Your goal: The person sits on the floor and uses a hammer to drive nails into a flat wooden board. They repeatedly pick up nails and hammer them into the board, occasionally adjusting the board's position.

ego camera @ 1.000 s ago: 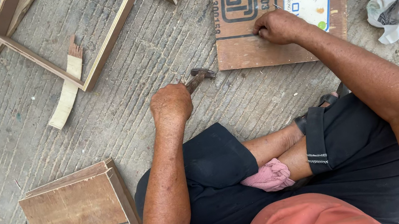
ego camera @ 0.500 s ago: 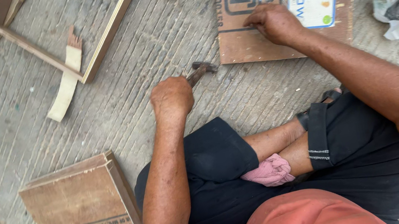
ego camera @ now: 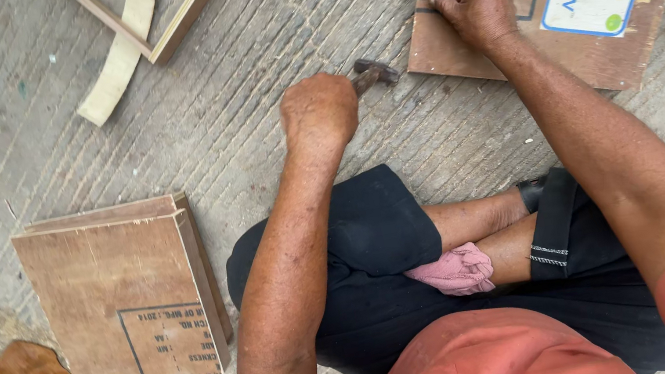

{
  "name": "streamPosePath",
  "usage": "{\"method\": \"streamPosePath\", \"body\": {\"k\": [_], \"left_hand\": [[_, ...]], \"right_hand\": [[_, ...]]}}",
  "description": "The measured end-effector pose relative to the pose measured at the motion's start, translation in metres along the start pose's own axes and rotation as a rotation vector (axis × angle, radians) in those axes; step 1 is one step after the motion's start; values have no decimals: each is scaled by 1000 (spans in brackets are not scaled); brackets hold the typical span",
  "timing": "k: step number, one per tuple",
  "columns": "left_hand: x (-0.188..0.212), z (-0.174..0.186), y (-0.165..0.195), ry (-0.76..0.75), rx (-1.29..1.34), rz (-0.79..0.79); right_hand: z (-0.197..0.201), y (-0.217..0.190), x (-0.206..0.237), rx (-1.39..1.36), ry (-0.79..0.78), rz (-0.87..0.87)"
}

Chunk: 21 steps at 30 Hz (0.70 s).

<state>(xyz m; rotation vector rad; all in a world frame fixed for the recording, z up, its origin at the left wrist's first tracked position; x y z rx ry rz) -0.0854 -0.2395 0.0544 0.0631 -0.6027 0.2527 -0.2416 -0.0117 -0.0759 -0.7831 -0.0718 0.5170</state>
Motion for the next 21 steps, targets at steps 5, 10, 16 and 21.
{"method": "streamPosePath", "body": {"k": [5,10,16,21], "left_hand": [[-4,-3,2,75,47,-13],[-8,-6,7,-6,72,2],[-6,-3,11,-12,69,-11],[-1,9,-1,-69,42,-4]], "right_hand": [[-10,-8,5,152,84,283],[-8,-14,15,127,165,361],[-2,-33,18,129,183,407],[-4,-20,15,-229,222,193]]}}
Point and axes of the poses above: each hand's wrist, its own x-axis away from the middle knuckle, its own z-axis out of the back of the hand, y = z × x, the point moved 5 cm from there along -x, towards the middle knuckle, and after that the axes turned 9 degrees about z, right-handed, at the moved point
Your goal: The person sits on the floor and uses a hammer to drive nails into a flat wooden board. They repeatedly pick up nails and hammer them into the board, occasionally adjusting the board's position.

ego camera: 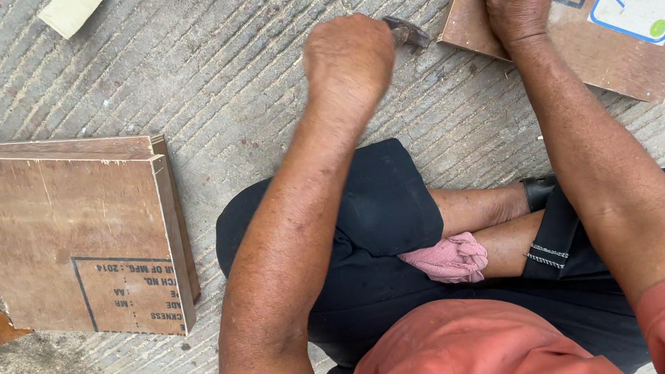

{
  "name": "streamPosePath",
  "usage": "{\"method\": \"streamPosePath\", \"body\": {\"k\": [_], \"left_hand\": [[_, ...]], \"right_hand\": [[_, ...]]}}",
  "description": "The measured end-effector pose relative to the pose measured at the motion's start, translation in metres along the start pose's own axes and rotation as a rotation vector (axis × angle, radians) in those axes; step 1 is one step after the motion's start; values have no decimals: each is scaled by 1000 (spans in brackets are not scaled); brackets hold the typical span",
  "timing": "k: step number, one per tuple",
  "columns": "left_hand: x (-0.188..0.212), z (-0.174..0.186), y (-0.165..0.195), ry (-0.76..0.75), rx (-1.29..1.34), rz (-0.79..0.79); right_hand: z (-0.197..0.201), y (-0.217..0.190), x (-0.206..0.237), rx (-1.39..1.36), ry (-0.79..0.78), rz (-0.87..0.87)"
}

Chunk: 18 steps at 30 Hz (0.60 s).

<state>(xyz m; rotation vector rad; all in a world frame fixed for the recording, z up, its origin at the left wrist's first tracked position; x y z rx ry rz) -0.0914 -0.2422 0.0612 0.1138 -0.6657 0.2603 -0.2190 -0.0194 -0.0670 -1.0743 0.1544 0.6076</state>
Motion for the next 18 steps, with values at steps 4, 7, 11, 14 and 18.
{"method": "streamPosePath", "body": {"k": [4,7,11,14,18], "left_hand": [[-16,0,-34,-16,159,101],[-45,-21,-21,93,452,117],[-95,-66,32,215,895,89],[-119,-88,57,309,1059,56],[-135,-94,72,285,1184,48]], "right_hand": [[-8,16,4,126,-14,-11],[-11,20,8,250,-22,48],[-12,18,6,239,-5,91],[-12,13,4,194,7,108],[-13,10,5,191,-10,84]]}}
Point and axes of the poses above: each hand's wrist, its own x-axis away from the middle knuckle, its own z-axis out of the back of the hand, y = z × x, the point moved 5 cm from there along -x, towards the middle knuckle, and after that the axes turned 9 degrees about z, right-handed, at the moved point
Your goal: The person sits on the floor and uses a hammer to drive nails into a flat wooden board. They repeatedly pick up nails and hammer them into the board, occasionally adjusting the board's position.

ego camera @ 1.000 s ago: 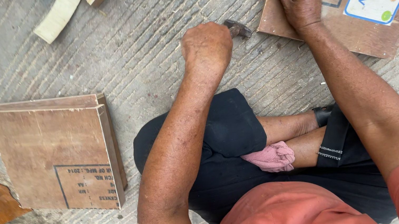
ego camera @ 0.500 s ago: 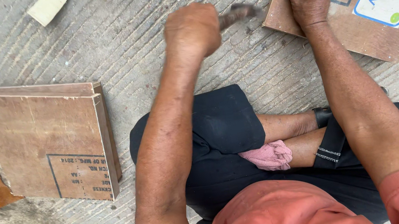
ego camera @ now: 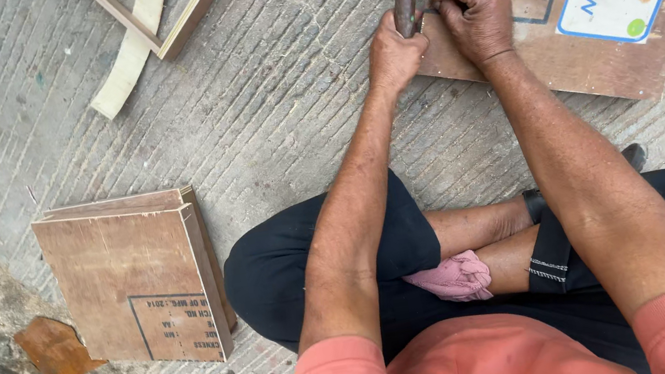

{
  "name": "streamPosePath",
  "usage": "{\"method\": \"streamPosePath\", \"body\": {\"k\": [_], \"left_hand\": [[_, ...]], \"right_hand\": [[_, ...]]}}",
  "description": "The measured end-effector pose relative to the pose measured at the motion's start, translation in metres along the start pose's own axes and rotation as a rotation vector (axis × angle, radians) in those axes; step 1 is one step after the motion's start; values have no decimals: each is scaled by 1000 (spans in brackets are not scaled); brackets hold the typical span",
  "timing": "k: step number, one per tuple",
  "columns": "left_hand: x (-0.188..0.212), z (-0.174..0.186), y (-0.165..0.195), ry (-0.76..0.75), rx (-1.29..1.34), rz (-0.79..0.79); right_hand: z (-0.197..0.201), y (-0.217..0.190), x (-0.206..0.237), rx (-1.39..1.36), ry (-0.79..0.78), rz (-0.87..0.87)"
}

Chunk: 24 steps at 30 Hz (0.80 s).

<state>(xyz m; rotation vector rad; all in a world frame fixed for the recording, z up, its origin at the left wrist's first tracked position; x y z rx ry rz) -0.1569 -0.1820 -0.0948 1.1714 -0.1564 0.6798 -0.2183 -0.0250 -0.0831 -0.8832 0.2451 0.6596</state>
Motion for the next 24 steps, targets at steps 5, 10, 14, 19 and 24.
{"method": "streamPosePath", "body": {"k": [5,10,14,19,24], "left_hand": [[-4,-3,-2,-36,177,-21],[-3,-6,-7,-59,199,-22],[-5,-8,-7,-91,163,6],[-5,-9,-10,-105,148,33],[-16,-3,-6,-117,101,33]], "right_hand": [[-1,3,0,14,-32,-23],[2,0,0,15,-30,10],[2,0,3,23,-23,3],[0,3,5,14,-38,-2],[-1,0,4,82,-59,34]]}}
Point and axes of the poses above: each hand's wrist, its own x-axis away from the middle knuckle, its own z-axis out of the back of the hand, y = z × x, the point moved 5 cm from there along -x, towards the middle knuckle, and after that the axes turned 9 degrees about z, right-handed, at the moved point
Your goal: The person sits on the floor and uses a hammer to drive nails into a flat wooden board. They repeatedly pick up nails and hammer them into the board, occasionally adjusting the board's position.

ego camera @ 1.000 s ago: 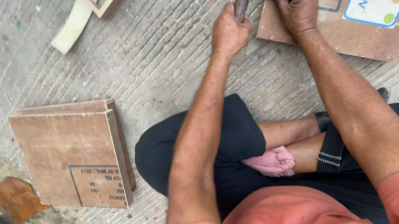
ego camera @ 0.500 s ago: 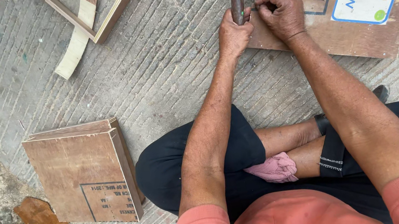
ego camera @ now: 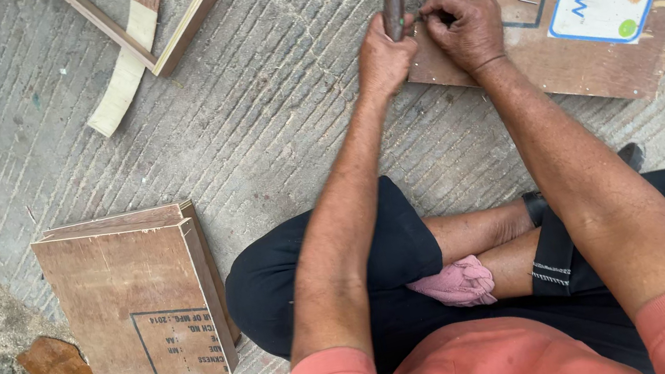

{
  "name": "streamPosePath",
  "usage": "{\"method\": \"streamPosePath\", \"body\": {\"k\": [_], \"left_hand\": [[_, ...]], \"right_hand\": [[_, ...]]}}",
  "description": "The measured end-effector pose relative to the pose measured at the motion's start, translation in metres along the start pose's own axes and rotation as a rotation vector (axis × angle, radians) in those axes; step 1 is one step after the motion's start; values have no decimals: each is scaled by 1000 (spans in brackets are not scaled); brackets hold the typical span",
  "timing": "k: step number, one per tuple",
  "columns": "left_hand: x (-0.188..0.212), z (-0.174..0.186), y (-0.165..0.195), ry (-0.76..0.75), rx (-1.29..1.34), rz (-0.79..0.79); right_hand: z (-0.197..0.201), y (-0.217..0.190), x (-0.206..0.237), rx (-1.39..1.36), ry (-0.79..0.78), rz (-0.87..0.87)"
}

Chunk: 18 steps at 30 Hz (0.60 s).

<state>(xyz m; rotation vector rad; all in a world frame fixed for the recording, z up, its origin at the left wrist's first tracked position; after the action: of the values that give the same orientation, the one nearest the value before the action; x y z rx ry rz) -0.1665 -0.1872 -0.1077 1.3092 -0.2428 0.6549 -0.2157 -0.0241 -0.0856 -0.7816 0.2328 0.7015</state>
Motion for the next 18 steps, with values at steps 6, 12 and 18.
{"method": "streamPosePath", "body": {"k": [6,12,18], "left_hand": [[-2,75,25,-68,-383,-243],[67,143,4,-166,-588,-258],[89,132,-15,-327,-561,-106]], "right_hand": [[-2,-3,-2,-5,-3,-32],[-5,-3,-1,39,-31,-96],[-1,-6,0,21,-13,-72]]}}
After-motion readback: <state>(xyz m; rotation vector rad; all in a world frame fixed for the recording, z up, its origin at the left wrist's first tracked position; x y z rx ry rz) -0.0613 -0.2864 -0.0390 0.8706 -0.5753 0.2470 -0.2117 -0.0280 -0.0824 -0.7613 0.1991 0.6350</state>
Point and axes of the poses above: each hand's wrist, its own x-axis away from the middle knuckle, its own z-axis out of the back of the hand, y = z × x, the point moved 5 cm from there along -x, towards the middle knuckle, and after that the axes turned 9 degrees about z, right-handed, at the moved point
